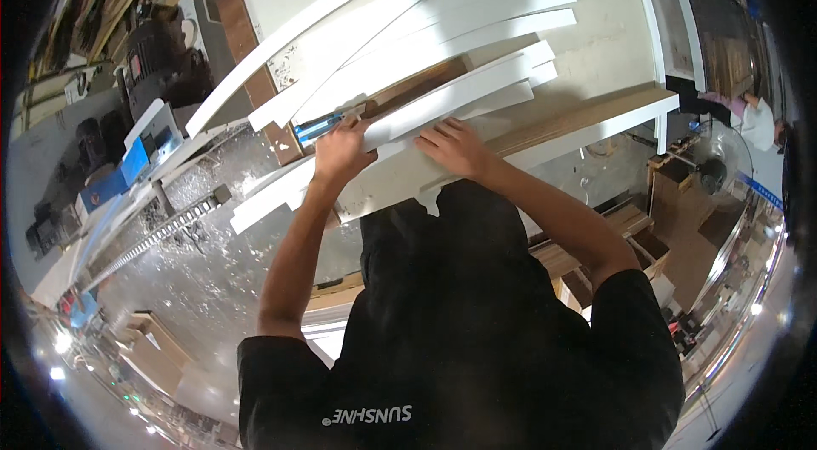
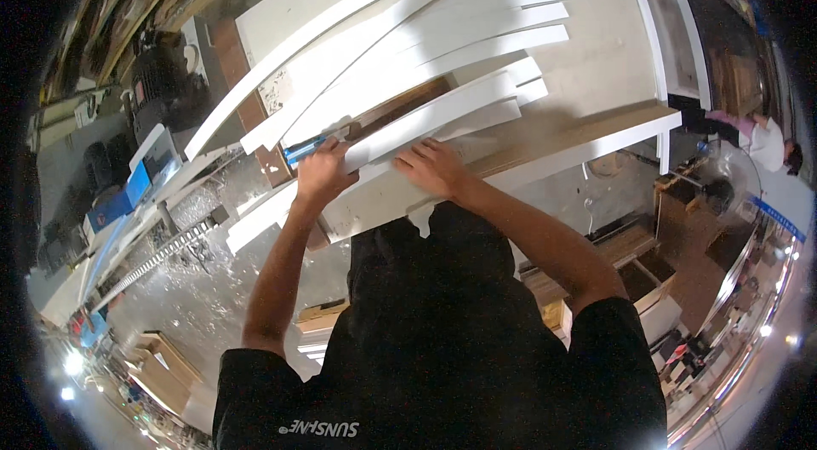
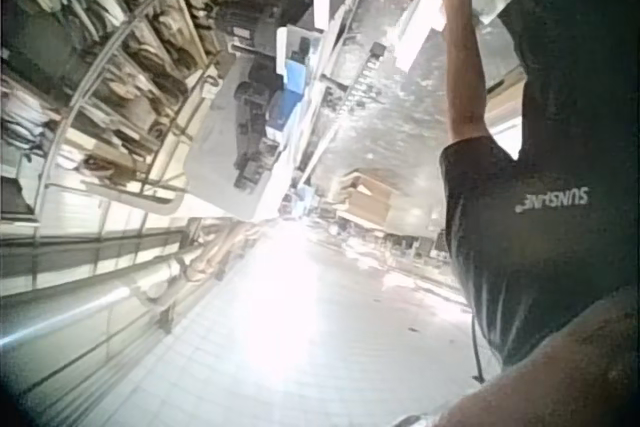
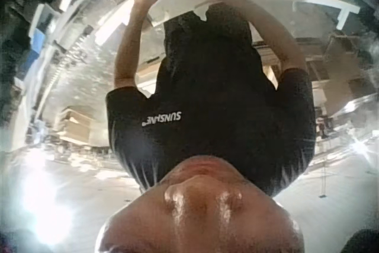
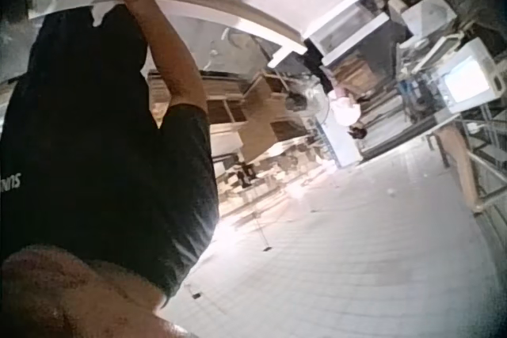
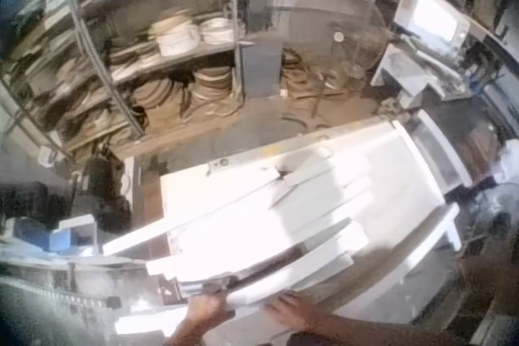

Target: The person measures wooden boards using a square, trims the edges using a utility knife, and aligns and fits white edging panels onto the boards by hand.

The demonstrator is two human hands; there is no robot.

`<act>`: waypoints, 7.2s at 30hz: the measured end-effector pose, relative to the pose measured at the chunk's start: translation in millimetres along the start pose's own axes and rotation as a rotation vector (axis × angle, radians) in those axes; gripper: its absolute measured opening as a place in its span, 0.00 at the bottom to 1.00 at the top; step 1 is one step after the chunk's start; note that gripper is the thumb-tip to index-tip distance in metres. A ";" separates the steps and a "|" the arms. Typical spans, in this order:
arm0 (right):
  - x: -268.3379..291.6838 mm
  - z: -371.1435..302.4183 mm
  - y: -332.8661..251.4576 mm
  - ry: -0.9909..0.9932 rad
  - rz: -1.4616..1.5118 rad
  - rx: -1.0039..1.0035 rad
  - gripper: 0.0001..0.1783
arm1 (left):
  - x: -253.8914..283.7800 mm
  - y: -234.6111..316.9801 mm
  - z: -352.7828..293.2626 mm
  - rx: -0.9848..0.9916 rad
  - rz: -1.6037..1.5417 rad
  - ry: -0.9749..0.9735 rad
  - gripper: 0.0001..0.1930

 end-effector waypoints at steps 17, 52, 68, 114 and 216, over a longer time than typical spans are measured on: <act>54.3 41.5 47.5 -0.174 0.001 -0.013 0.31 | -45.5 -8.5 6.7 -0.006 -0.008 0.080 0.30; 200.6 109.5 -206.6 0.168 0.938 0.313 0.59 | 270.3 -36.1 -249.5 -0.236 -1.203 1.398 0.29; 86.6 58.2 -136.9 -0.032 -0.157 0.234 0.50 | -107.9 -66.6 -168.5 0.070 -2.447 1.149 0.38; 57.5 14.3 -61.9 -0.091 -0.195 0.164 0.22 | -5.4 -93.6 -39.8 0.119 0.038 -0.156 0.17; 112.7 -163.4 124.0 0.540 0.975 -0.532 0.17 | 153.6 200.9 410.3 -0.189 0.357 0.203 0.30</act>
Point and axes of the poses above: each hand's wrist, its own z-axis towards the middle knuckle, its own x-axis out of the back of the hand, y = z × x, the point moved 9 cm from there along z, towards the middle knuckle, and after that the axes turned 14 degrees about -y, right-handed, at the moved point
